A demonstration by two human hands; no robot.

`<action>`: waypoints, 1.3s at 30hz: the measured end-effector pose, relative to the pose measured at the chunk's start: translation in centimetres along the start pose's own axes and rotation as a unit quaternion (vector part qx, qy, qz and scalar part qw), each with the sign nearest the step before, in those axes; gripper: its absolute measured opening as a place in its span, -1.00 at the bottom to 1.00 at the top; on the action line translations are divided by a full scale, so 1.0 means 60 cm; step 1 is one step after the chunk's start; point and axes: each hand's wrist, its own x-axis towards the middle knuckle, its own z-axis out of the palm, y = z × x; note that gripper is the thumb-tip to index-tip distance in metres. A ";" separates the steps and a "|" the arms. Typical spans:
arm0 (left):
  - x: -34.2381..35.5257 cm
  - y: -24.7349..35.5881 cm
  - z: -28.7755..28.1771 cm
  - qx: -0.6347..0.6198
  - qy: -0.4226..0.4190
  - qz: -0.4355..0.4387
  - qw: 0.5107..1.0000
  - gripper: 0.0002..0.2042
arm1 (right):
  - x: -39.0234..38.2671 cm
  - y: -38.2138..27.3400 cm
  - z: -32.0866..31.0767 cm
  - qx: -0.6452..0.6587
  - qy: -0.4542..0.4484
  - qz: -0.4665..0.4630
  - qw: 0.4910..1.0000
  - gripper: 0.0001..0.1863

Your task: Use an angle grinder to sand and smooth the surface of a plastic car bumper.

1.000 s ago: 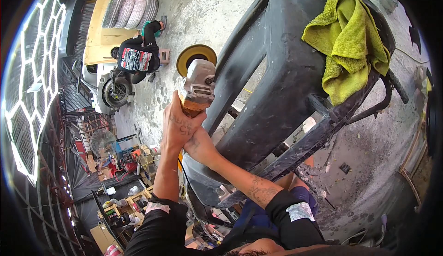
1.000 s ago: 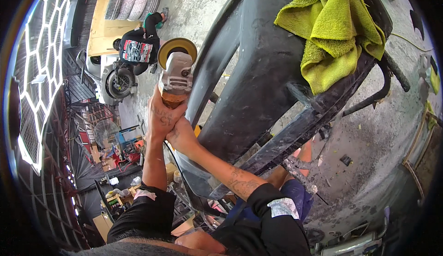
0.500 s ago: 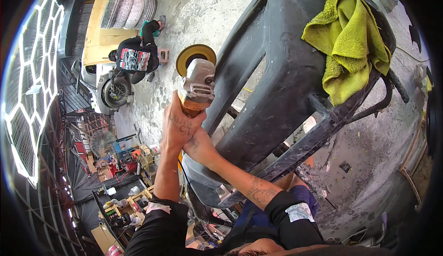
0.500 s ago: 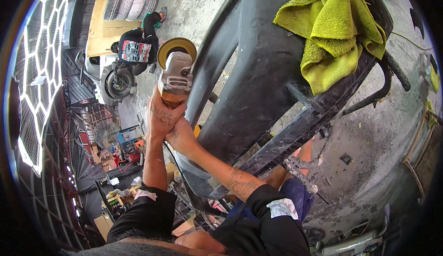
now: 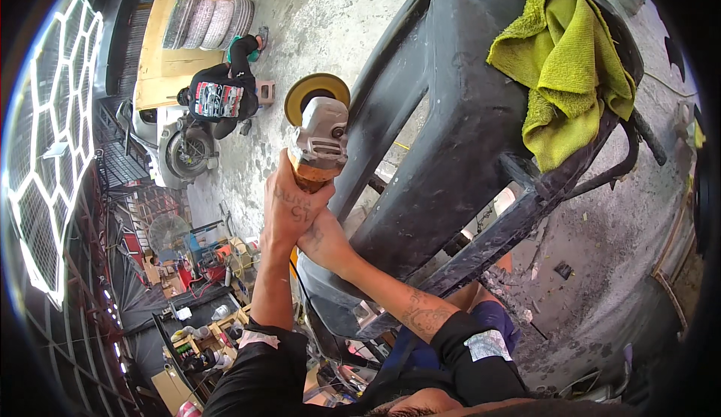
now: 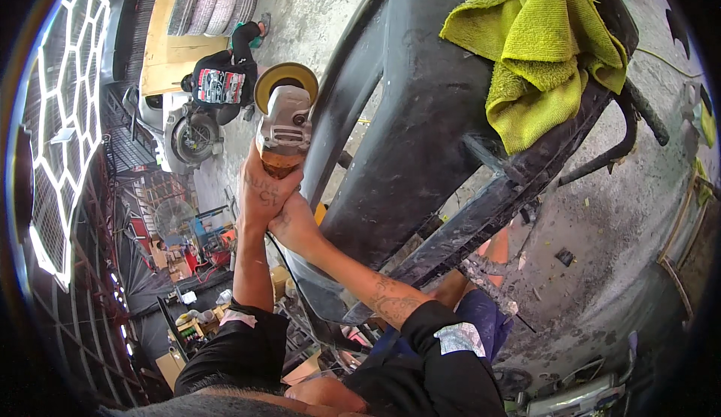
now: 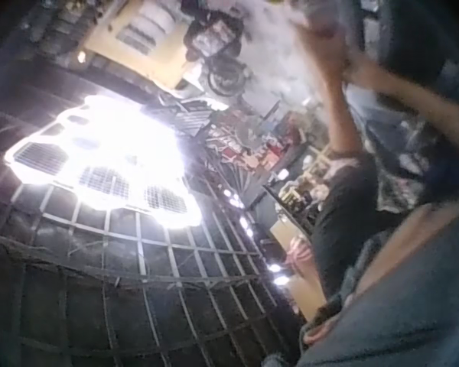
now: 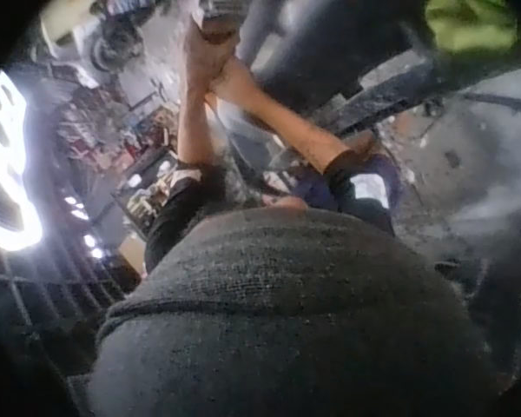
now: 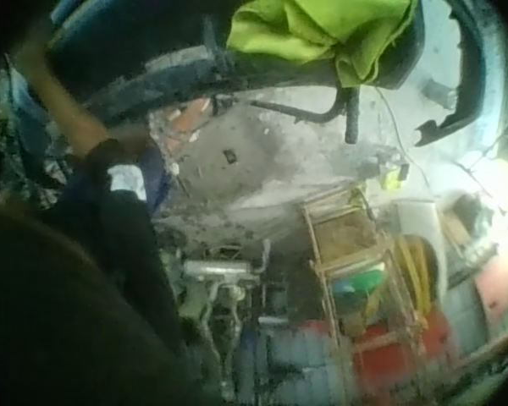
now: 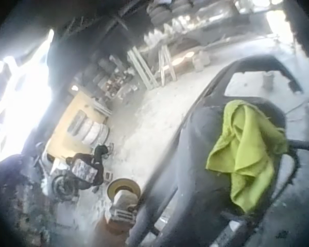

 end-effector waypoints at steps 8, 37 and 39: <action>-0.006 0.015 0.000 0.003 0.020 0.016 1.000 -0.48 | 0.000 0.004 -0.004 -0.012 0.014 0.028 0.999 -0.49; -0.014 0.009 -0.014 0.002 -0.007 -0.007 1.000 -0.50 | -0.008 0.001 -0.004 -0.124 -0.001 0.031 0.992 -0.43; -0.015 0.007 -0.012 -0.010 -0.008 -0.008 1.000 -0.50 | -0.009 0.000 -0.005 -0.146 -0.006 0.020 0.989 -0.43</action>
